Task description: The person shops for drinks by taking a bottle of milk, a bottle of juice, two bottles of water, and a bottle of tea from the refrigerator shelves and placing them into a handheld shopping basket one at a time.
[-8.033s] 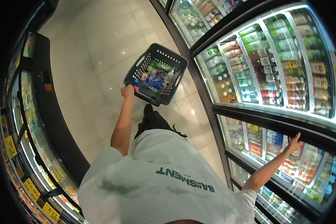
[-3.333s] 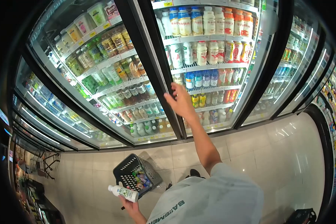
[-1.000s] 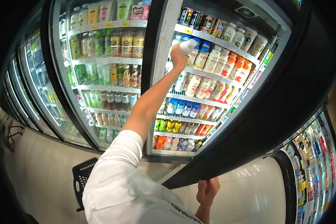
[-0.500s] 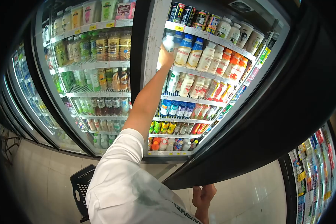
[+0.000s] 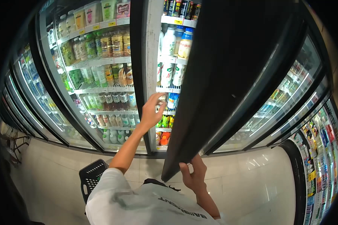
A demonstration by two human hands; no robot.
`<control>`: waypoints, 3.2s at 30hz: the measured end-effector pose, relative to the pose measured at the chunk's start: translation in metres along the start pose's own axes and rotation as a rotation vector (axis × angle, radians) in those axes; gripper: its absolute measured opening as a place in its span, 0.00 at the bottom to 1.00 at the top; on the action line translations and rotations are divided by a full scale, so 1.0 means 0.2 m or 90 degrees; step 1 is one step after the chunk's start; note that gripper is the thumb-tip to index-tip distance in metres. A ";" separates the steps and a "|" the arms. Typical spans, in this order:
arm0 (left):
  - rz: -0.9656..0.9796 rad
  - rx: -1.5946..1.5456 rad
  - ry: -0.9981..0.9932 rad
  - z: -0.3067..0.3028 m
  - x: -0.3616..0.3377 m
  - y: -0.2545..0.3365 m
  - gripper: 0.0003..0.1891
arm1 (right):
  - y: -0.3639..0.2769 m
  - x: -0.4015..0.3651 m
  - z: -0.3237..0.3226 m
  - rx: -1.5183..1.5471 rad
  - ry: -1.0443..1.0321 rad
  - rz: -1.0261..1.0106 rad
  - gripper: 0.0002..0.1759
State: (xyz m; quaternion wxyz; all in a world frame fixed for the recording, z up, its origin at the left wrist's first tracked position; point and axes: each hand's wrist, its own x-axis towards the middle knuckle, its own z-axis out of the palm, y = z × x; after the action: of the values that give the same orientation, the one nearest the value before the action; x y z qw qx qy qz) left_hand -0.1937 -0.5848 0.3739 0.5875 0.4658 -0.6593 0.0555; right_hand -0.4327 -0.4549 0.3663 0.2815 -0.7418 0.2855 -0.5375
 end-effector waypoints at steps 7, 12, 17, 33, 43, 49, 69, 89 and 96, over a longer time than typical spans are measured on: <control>-0.497 0.382 0.004 -0.88 -1.26 -0.20 0.22 | 0.06 0.18 0.16 -0.034 -0.040 -0.033 0.08; -0.683 0.653 0.049 -1.41 -2.01 0.32 0.23 | 0.15 0.34 0.37 -0.013 0.007 -0.044 0.13; -0.869 0.664 0.088 -1.64 -2.33 0.65 0.27 | 0.25 0.57 0.56 -0.097 0.022 -0.020 0.19; -0.852 0.666 -0.388 -2.06 -3.04 0.39 0.23 | 0.92 1.23 0.79 -0.369 0.005 0.145 0.29; -0.897 0.379 -0.628 -2.23 -2.92 0.20 0.14 | 0.78 -0.44 1.53 -0.239 -0.616 0.324 0.09; -0.907 0.422 -0.580 -2.19 -2.92 0.22 0.14 | 0.49 -1.62 2.14 0.106 -0.901 1.079 0.38; -0.949 0.338 -0.719 -2.28 -2.85 0.11 0.19 | 0.22 -2.03 2.62 0.015 -0.590 1.175 0.13; -0.737 0.402 -0.578 -3.10 -3.32 0.09 0.08 | -0.26 -2.59 3.11 -0.096 -0.559 1.072 0.02; -0.807 0.391 -0.522 -3.09 -3.23 0.01 0.08 | -0.31 -2.25 3.25 -0.220 -0.546 0.994 0.04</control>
State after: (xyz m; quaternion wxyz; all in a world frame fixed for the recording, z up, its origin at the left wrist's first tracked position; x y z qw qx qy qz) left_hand 0.1713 0.1543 0.0280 0.0650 0.8742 -0.3883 -0.2841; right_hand 0.0806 -0.0132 -0.0466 0.5329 -0.5057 0.6544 0.1791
